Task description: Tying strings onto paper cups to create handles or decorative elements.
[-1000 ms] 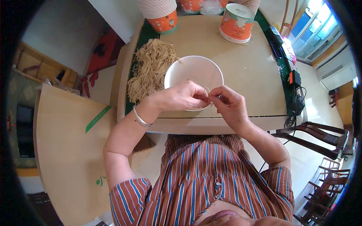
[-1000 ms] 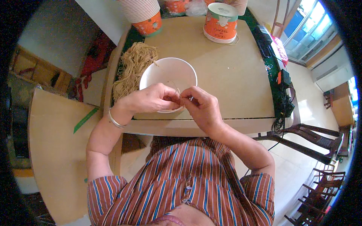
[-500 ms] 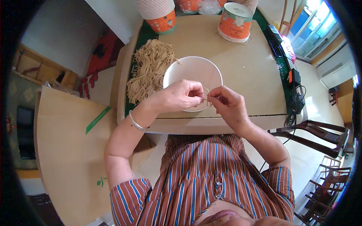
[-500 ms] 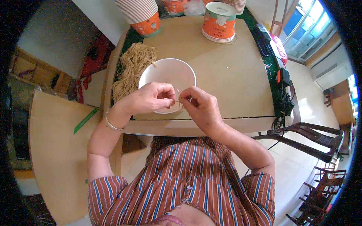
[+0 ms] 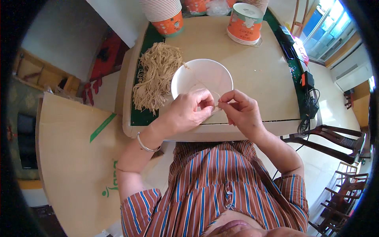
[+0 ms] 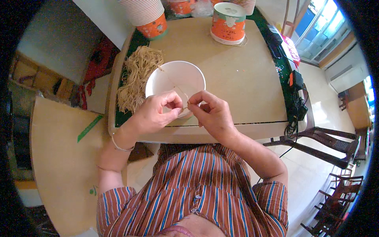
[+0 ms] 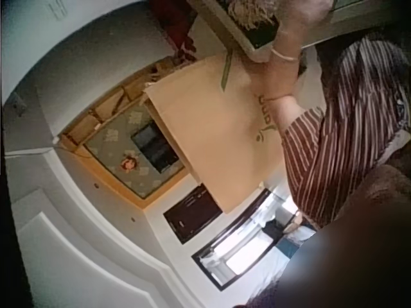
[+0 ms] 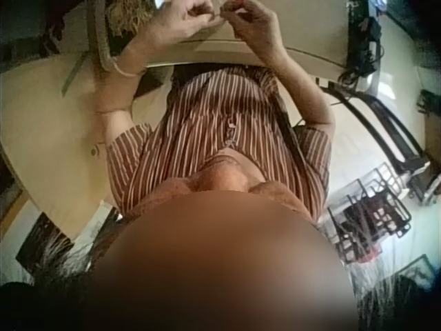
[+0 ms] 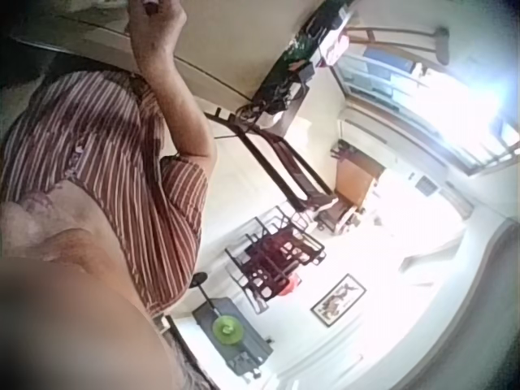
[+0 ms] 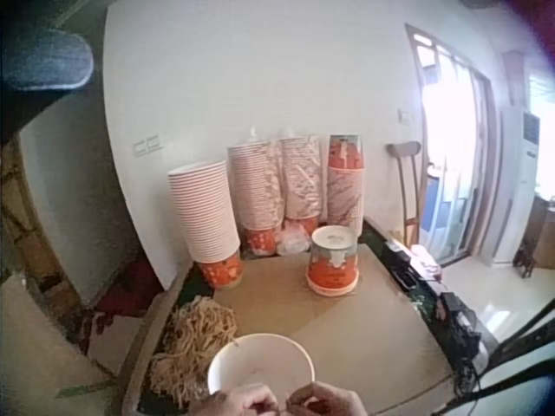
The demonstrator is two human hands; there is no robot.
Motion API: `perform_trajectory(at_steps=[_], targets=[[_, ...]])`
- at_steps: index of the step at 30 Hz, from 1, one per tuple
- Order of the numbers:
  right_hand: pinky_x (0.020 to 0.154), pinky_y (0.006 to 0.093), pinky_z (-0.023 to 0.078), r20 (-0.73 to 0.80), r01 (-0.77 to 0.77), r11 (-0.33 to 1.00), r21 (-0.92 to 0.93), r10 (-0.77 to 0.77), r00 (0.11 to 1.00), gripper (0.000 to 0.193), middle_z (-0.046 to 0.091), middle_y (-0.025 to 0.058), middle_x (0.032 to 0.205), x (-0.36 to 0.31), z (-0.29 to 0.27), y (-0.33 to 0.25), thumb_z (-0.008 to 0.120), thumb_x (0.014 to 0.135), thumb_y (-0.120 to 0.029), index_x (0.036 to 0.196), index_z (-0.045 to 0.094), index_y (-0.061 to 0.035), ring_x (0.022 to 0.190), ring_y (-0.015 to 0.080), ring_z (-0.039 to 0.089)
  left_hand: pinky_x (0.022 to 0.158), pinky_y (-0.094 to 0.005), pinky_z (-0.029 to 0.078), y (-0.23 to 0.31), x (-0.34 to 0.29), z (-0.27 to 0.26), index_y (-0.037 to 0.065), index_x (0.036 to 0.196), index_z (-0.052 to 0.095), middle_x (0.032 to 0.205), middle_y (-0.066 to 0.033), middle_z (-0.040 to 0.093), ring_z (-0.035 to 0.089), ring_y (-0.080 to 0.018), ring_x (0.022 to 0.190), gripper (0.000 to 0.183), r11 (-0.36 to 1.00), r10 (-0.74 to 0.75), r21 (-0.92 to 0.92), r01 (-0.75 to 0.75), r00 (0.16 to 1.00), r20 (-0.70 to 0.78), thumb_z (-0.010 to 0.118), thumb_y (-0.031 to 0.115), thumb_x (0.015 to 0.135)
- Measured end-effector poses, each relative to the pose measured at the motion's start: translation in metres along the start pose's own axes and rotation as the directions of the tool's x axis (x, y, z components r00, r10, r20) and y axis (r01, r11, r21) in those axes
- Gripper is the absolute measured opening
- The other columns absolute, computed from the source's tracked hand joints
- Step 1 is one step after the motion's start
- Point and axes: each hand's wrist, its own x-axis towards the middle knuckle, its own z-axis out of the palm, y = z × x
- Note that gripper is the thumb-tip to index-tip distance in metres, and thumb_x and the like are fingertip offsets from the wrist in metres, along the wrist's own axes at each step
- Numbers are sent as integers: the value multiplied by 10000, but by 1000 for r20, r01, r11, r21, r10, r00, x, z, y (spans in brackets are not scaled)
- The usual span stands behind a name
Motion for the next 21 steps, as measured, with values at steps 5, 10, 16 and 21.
perform_trajectory(at_steps=[5,10,16,21], targets=[[445,204,428,-57,-16,999,47,19,998,67,647,-12,799,-4,-5,3,681,951,-54,1003,646,-29,557,31,551,838,-325,546,6,-4,18,8,1093,644,950,-91,678,682,-179,917,210,990,105,110,-86,979,-175,697,116,920],[413,193,373,-126,6,998,69,3,992,41,643,8,763,-9,-8,5,653,957,-2,975,629,-30,497,35,518,783,-383,539,-8,6,41,34,1096,669,939,-118,688,685,-279,878,242,870,416,396,-292,867,-274,731,161,899],[410,192,365,-204,23,998,66,-9,979,40,628,0,727,-14,-15,8,647,963,-2,981,628,-33,496,38,520,824,-416,498,-12,31,43,44,968,678,891,-104,683,661,-306,863,140,794,557,439,-420,793,-248,725,139,876],[428,192,377,-233,17,998,67,-1,973,39,629,-9,714,-13,-25,10,667,959,-33,980,637,-47,511,33,524,838,-407,503,-9,44,46,49,912,685,839,-100,675,664,-297,851,97,766,607,419,-488,765,-218,741,112,864]])
